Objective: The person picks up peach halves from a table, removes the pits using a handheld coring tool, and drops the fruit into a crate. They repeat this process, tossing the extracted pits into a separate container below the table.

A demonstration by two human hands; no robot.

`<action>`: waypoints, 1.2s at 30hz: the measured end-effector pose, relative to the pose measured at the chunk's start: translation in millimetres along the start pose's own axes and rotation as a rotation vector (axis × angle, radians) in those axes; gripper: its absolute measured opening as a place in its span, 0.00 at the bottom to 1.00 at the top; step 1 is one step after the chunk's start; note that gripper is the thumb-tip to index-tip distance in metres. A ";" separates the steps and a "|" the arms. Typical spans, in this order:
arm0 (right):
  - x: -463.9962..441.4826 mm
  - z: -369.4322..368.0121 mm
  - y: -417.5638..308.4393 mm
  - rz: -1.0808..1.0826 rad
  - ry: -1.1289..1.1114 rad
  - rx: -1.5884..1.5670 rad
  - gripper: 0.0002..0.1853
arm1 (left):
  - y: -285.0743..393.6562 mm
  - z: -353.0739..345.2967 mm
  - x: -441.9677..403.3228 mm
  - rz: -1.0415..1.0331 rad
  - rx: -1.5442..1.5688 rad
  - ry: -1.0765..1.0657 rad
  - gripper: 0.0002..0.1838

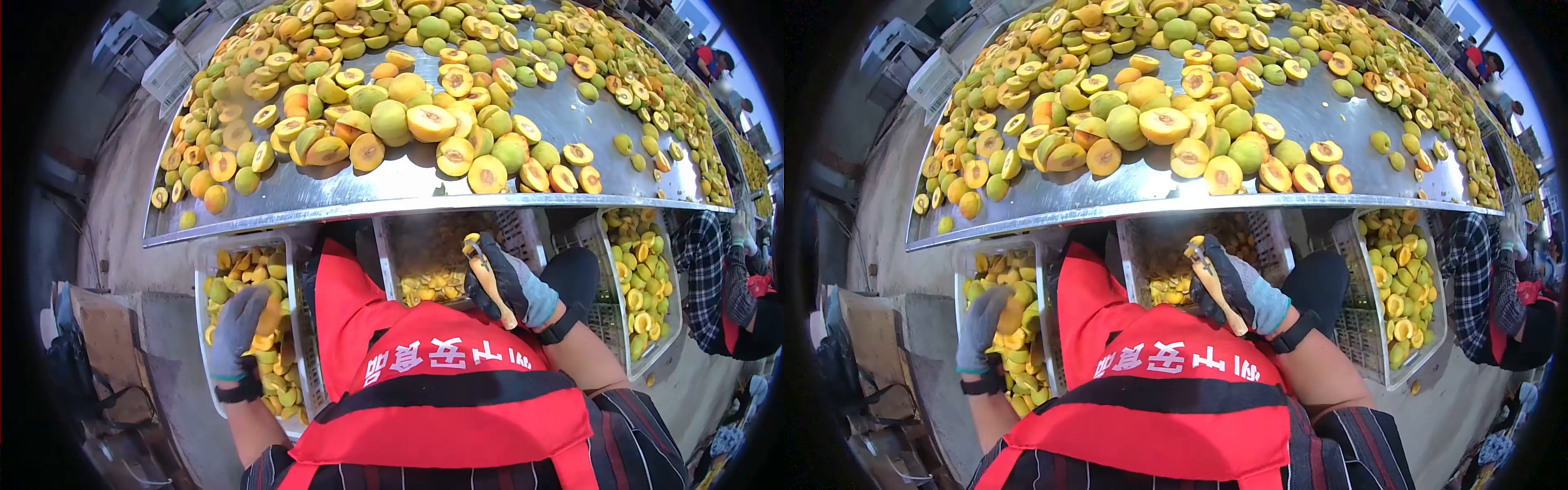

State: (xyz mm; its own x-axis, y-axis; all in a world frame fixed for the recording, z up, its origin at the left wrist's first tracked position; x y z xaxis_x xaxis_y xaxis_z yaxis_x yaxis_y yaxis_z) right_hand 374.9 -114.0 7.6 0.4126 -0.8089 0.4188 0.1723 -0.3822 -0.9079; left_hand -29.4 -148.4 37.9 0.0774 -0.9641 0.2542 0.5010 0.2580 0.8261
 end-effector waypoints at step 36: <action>-3.3 -39.8 -56.1 0.079 0.055 0.088 0.19 | 110.2 -178.6 -55.6 -0.225 1.168 -0.361 0.19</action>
State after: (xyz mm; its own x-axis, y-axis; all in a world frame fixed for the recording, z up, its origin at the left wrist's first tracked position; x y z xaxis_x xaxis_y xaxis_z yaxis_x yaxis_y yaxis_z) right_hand 328.3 -107.7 57.9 0.3789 -0.8592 0.3439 0.2199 -0.2773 -0.9353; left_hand 175.5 -77.7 25.0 -0.2453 -0.9693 0.0197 -0.6085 0.1698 0.7752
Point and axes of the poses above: each hand's wrist, its own x-axis away from the middle knuckle, its own z-axis out of the back of the hand, y = z × x, the point moved 2 cm from there along -x, towards the middle knuckle, and after that the axes turned 12 degrees about x, right-handed, at the moved point
